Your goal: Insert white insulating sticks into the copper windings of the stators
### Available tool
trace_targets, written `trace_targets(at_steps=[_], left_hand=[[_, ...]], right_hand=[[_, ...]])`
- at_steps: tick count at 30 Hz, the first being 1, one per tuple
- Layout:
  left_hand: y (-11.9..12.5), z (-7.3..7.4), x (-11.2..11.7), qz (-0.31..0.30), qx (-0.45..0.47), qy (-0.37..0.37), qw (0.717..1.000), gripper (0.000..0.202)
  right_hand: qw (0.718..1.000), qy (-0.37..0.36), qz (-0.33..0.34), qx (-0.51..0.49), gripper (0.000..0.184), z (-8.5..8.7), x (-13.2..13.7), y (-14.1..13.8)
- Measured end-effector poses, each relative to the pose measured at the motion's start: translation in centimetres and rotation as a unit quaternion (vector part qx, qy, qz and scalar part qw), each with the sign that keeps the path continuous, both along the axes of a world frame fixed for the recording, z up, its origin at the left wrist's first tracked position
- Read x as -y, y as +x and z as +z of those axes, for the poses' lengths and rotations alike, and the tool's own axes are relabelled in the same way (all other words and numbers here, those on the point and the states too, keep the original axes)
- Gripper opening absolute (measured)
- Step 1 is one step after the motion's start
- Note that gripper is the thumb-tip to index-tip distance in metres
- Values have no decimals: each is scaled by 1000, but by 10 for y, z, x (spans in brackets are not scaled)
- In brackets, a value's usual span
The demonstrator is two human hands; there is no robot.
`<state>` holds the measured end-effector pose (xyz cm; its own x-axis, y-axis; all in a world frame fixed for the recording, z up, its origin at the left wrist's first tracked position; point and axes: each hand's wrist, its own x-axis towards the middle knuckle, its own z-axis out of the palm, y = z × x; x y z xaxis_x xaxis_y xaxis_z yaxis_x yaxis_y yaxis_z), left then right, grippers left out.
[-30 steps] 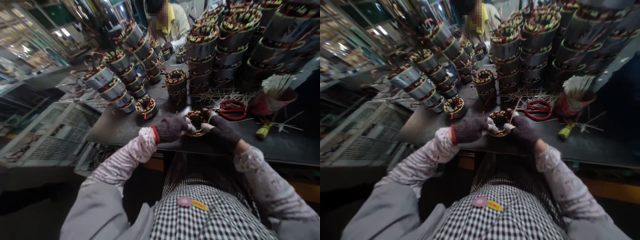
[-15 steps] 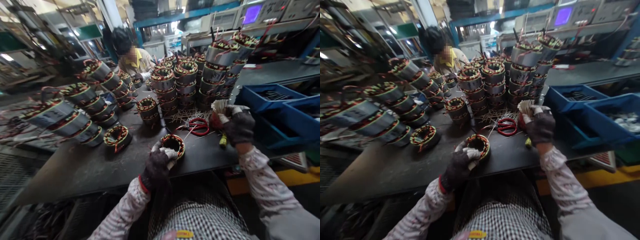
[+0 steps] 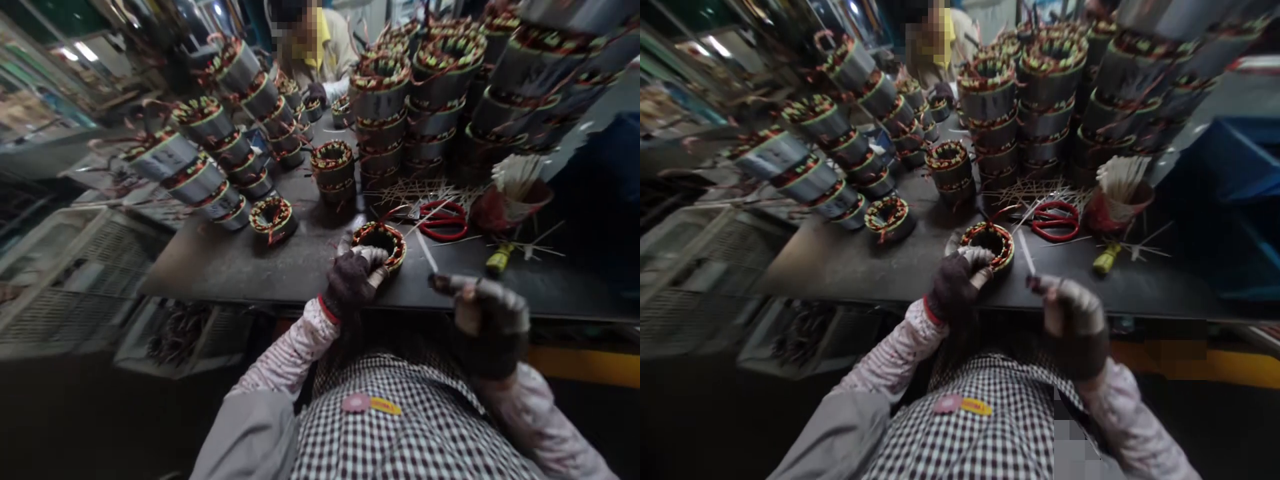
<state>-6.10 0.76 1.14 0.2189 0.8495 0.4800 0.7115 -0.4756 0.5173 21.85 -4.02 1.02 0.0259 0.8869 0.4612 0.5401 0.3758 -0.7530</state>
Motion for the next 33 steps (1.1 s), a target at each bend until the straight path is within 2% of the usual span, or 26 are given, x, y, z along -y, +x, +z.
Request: trace_targets(at_steps=[3,5,8,12,16,18,21,24,27,29,31,33], left_hand=[[-3,-4,-1,13,-1,-1,1000,28],[-3,-4,-1,15,-1,4,1000,25],[4,1,-1,56,10,-2,998,19],[19,4,1,134,80,-47,987,27],[28,-2,5,166,73,4,983,44],[27,-4,6,163,58,18,985,46],[23,-1,5,148,55,3,987,41],[19,4,4,141,43,11,989,28],[17,7,3,129,47,-5,990,21],[16,6,1,118,87,-42,988,25],[16,4,-2,102,154,-74,980,25],[16,0,-3,81,202,-73,973,13]], right_hand=[[995,66,67,-29,22,-26,40,-15],[992,95,85,-24,31,-32,43,-22],[989,111,101,13,25,-24,20,-34],[974,179,138,21,24,-8,-16,-51],[971,193,137,20,22,-6,-22,-53],[974,192,117,11,24,-9,-16,-51],[973,194,113,-49,39,-20,-4,-50],[969,184,129,-100,46,-33,6,-54],[972,172,124,-98,34,-41,7,-62],[975,171,111,-89,26,-42,2,-66],[977,151,109,-100,20,-38,-6,-68],[978,88,126,-137,12,-28,-14,-69]])
